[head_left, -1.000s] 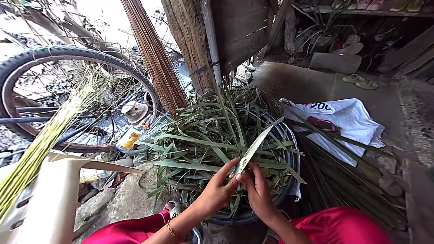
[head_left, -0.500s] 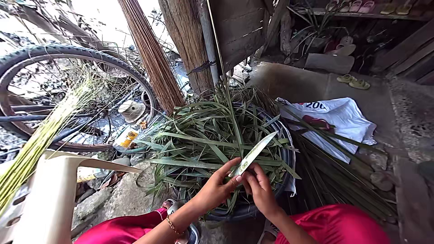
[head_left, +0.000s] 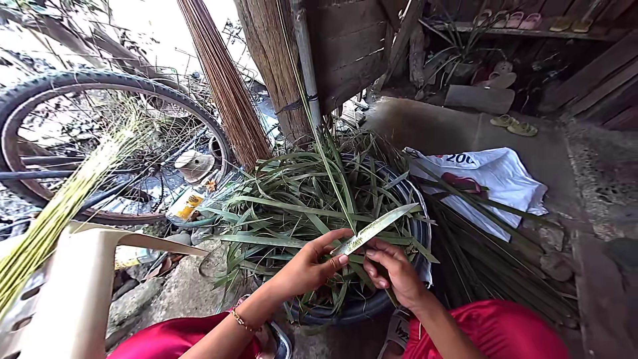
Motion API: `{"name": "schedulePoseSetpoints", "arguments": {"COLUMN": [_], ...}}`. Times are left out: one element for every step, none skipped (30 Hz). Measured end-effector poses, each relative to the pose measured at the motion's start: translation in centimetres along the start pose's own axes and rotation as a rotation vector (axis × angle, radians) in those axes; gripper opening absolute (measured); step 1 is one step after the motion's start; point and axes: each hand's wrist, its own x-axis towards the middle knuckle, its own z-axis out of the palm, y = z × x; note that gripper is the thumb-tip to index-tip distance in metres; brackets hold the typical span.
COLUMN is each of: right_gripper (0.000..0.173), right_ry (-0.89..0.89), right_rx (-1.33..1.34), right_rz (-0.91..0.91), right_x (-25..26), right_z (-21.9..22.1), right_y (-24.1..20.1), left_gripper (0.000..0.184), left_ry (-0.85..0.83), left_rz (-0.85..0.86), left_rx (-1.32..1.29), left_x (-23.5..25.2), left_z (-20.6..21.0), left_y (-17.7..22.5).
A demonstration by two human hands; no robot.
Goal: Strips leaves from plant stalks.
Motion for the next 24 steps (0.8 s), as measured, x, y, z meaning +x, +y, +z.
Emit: {"name": "schedulePoseSetpoints", "arguments": {"right_gripper": [0.030,0.031,0.031,0.030,0.030,0.030,0.030,0.030,0.029,0.029,0.029,0.029,0.029,0.028,0.028,0.028,0.028,0.028,0.029,0.028,0.028,0.027,0.027,0.026], "right_ry": [0.002,0.005,0.004,0.002,0.002,0.002,0.006,0.010,0.012,0.015,0.018,0.020,0.022,0.024,0.024,0.023,0.018,0.010,-0.002,-0.013,-0.026,-0.040,-0.052,-0.059], "right_rx": [-0.016,-0.025,-0.030,-0.030,-0.032,-0.035,-0.038,-0.039,-0.040,-0.041,-0.040,-0.043,-0.050,-0.064,-0.082,-0.095,-0.107,-0.119,-0.131,-0.147,-0.176,-0.212,-0.251,-0.299], "right_rz": [0.009,0.017,0.020,0.021,0.020,0.017,0.016,0.016,0.016,0.015,0.015,0.018,0.022,0.030,0.038,0.047,0.057,0.067,0.073,0.075,0.072,0.063,0.050,0.029], "right_x": [0.0,-0.1,-0.1,-0.2,-0.2,-0.2,-0.2,-0.2,-0.2,-0.2,-0.2,-0.1,-0.1,-0.2,-0.2,-0.3,-0.4,-0.5,-0.6,-0.8,-0.9,-1.0,-1.1,-1.1], "right_z": [0.0,0.0,0.1,0.1,0.1,0.1,0.1,0.1,0.0,0.0,-0.1,-0.1,-0.1,-0.2,-0.2,-0.1,-0.1,0.0,0.0,0.1,0.1,0.1,-0.2,-0.5], "right_y": [-0.2,-0.3,-0.4,-0.5,-0.5,-0.6,-0.7,-0.8,-0.8,-0.8,-0.9,-0.9,-1.0,-1.2,-1.3,-1.3,-1.3,-1.2,-1.1,-1.0,-1.0,-1.1,-1.2,-1.5], "left_gripper": [0.050,0.050,0.050,0.049,0.049,0.049,0.048,0.048,0.047,0.047,0.047,0.047,0.046,0.046,0.044,0.043,0.042,0.042,0.044,0.046,0.047,0.048,0.048,0.049], "left_ry": [0.008,0.014,0.021,0.028,0.037,0.043,0.045,0.050,0.056,0.063,0.071,0.081,0.097,0.119,0.152,0.194,0.246,0.298,0.345,0.379,0.411,0.442,0.468,0.482], "left_rz": [-0.001,0.002,0.006,0.010,0.014,0.015,0.014,0.012,0.007,0.001,-0.003,0.000,0.006,0.017,0.033,0.048,0.051,0.047,0.042,0.028,0.018,0.010,0.006,0.002], "left_rx": [0.013,0.026,0.035,0.042,0.045,0.048,0.052,0.055,0.056,0.058,0.063,0.075,0.096,0.138,0.206,0.289,0.353,0.383,0.382,0.355,0.306,0.242,0.178,0.120], "left_x": [0.0,0.0,0.0,0.1,0.1,0.2,0.2,0.3,0.4,0.4,0.5,0.7,0.8,0.9,1.1,1.2,1.3,1.4,1.6,1.6,1.6,1.5,1.4,1.2], "left_z": [-0.2,-0.3,-0.4,-0.4,-0.4,-0.4,-0.3,-0.3,-0.2,-0.2,-0.1,-0.1,0.0,-0.1,-0.3,-0.7,-1.2,-1.8,-2.6,-3.5,-4.3,-5.0,-5.6,-6.1], "left_y": [0.1,0.1,0.1,0.2,0.2,0.2,0.3,0.3,0.3,0.4,0.5,0.5,0.5,0.5,0.5,0.5,0.5,0.6,0.8,1.1,1.4,1.7,2.0,2.3]}}
